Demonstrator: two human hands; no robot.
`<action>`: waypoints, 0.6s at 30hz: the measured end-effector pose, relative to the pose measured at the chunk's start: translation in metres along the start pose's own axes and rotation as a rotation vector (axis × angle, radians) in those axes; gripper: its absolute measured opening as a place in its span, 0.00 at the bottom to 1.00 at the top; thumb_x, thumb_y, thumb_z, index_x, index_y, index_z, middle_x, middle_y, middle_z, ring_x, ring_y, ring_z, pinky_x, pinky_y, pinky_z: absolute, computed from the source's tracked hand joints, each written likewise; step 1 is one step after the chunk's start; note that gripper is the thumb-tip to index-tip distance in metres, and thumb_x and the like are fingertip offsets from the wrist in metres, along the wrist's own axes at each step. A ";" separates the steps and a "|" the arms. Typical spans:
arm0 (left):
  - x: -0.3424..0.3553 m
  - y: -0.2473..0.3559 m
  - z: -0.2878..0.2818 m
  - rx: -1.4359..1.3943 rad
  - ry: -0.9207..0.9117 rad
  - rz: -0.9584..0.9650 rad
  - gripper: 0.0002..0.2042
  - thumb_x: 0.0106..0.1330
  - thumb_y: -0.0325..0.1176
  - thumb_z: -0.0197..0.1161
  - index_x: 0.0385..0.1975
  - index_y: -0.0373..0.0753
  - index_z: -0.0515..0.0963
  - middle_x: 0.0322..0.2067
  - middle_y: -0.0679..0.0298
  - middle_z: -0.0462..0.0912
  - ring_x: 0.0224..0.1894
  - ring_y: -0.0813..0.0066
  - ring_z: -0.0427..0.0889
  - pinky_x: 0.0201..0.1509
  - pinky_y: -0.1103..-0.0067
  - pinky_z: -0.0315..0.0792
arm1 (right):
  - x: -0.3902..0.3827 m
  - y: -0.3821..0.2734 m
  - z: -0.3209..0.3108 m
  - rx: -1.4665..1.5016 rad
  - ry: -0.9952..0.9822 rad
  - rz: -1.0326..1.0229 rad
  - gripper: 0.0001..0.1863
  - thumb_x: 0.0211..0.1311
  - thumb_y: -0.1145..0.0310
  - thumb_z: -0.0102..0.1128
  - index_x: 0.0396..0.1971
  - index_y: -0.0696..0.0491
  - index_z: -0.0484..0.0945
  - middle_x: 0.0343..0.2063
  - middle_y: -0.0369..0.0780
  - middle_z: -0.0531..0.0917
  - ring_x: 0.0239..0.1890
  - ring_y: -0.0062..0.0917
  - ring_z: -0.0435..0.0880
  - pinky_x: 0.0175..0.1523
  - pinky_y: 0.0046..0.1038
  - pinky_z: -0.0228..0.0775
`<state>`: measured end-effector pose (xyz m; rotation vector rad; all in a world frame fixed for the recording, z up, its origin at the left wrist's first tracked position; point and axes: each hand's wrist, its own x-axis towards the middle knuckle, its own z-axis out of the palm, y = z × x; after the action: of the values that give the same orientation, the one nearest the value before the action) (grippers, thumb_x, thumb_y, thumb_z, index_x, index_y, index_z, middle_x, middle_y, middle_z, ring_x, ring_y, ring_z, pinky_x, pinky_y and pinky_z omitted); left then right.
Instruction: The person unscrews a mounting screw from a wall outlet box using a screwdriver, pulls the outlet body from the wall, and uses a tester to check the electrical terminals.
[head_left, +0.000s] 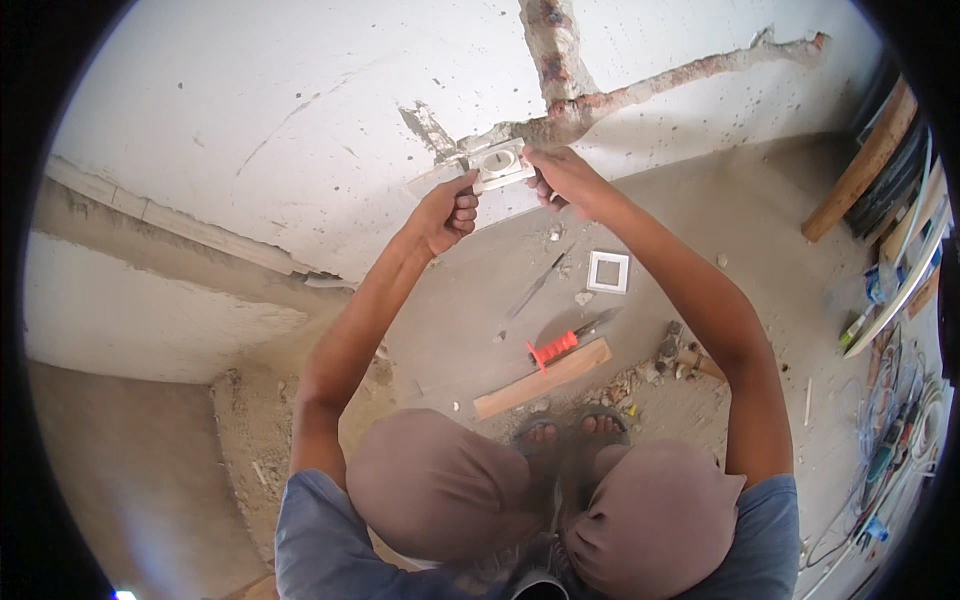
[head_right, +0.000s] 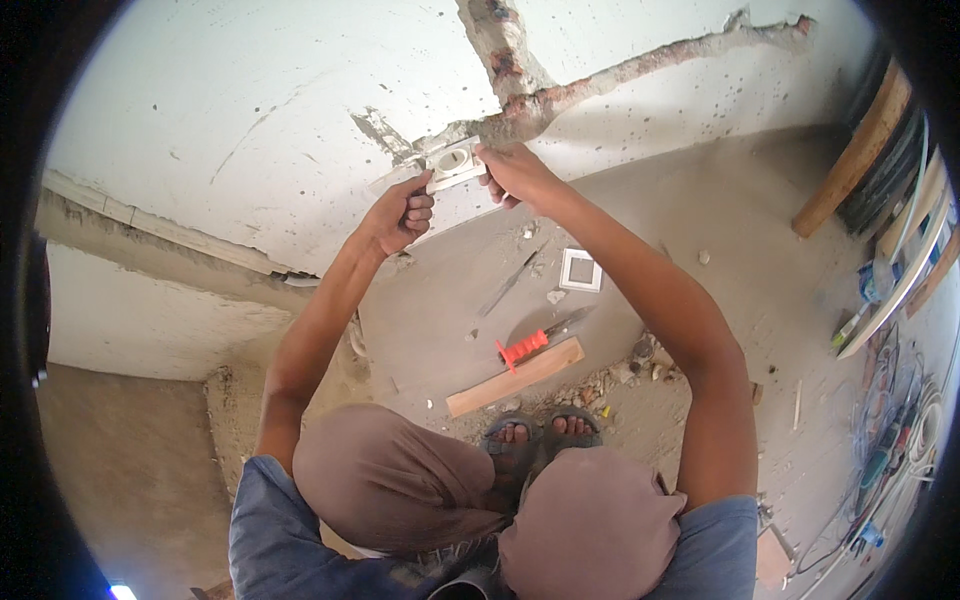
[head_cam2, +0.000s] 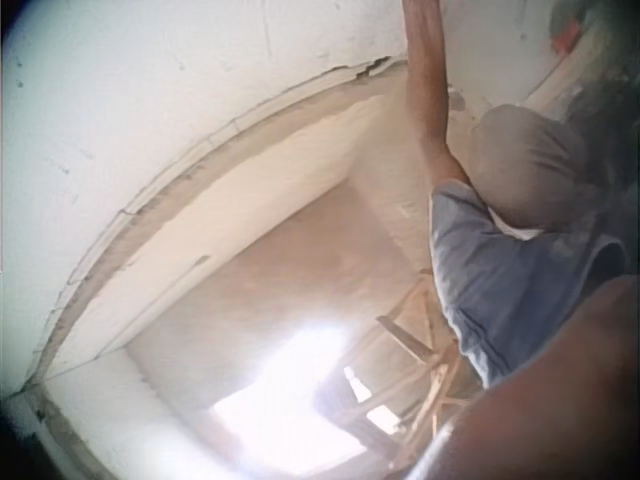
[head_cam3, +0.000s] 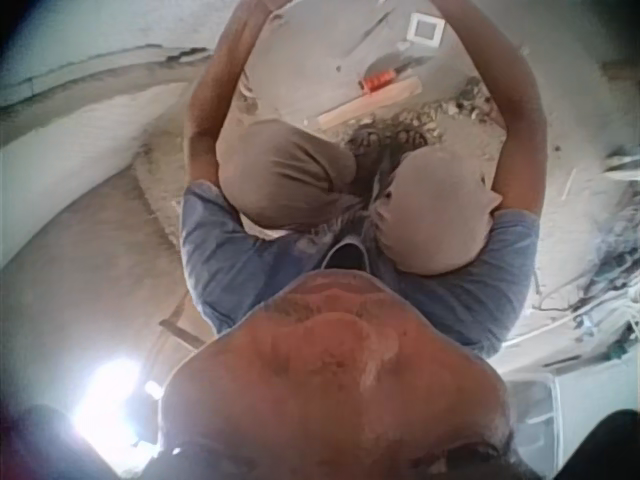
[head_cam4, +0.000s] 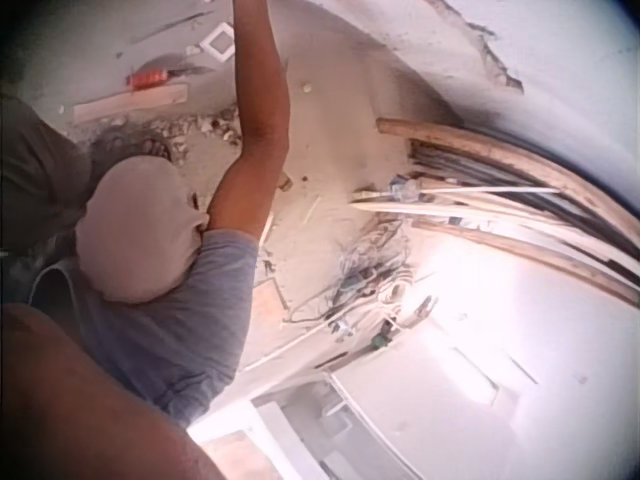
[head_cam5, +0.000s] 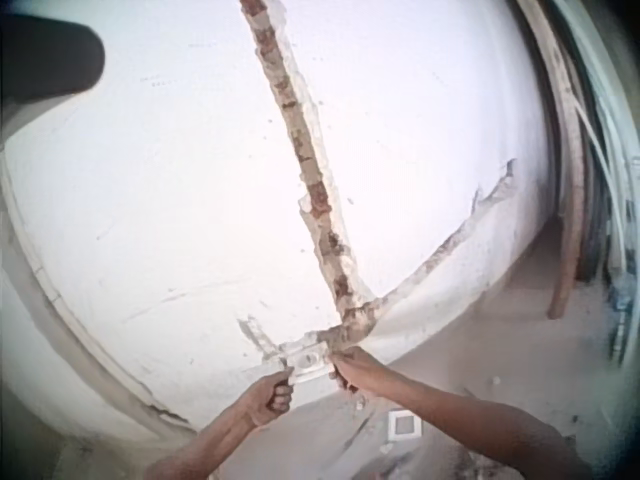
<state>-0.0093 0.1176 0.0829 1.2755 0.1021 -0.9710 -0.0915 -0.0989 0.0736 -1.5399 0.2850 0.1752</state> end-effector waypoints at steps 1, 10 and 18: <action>-0.003 -0.003 0.003 0.077 0.041 0.061 0.13 0.73 0.40 0.57 0.26 0.47 0.65 0.18 0.76 0.63 0.19 0.87 0.59 0.19 0.87 0.54 | -0.005 0.003 -0.003 -0.285 0.120 -0.240 0.18 0.71 0.52 0.53 0.30 0.53 0.73 0.23 0.36 0.76 0.24 0.24 0.77 0.27 0.28 0.66; -0.021 -0.046 -0.001 1.210 0.378 1.097 0.16 0.60 0.26 0.66 0.48 0.35 0.76 0.42 0.57 0.80 0.42 0.62 0.82 0.45 0.72 0.78 | -0.008 0.033 -0.029 -1.077 0.217 -1.218 0.27 0.59 0.61 0.67 0.59 0.50 0.75 0.62 0.35 0.73 0.62 0.30 0.72 0.66 0.35 0.66; -0.001 -0.037 -0.018 1.477 0.278 1.426 0.25 0.54 0.21 0.69 0.55 0.40 0.77 0.56 0.59 0.79 0.53 0.56 0.80 0.55 0.69 0.77 | 0.017 0.036 -0.030 -1.083 0.136 -1.279 0.28 0.54 0.69 0.67 0.58 0.48 0.77 0.60 0.34 0.76 0.62 0.29 0.73 0.67 0.33 0.66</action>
<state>-0.0261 0.1345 0.0493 2.1566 -1.3615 0.6176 -0.0882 -0.1286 0.0337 -2.4880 -0.8574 -0.9278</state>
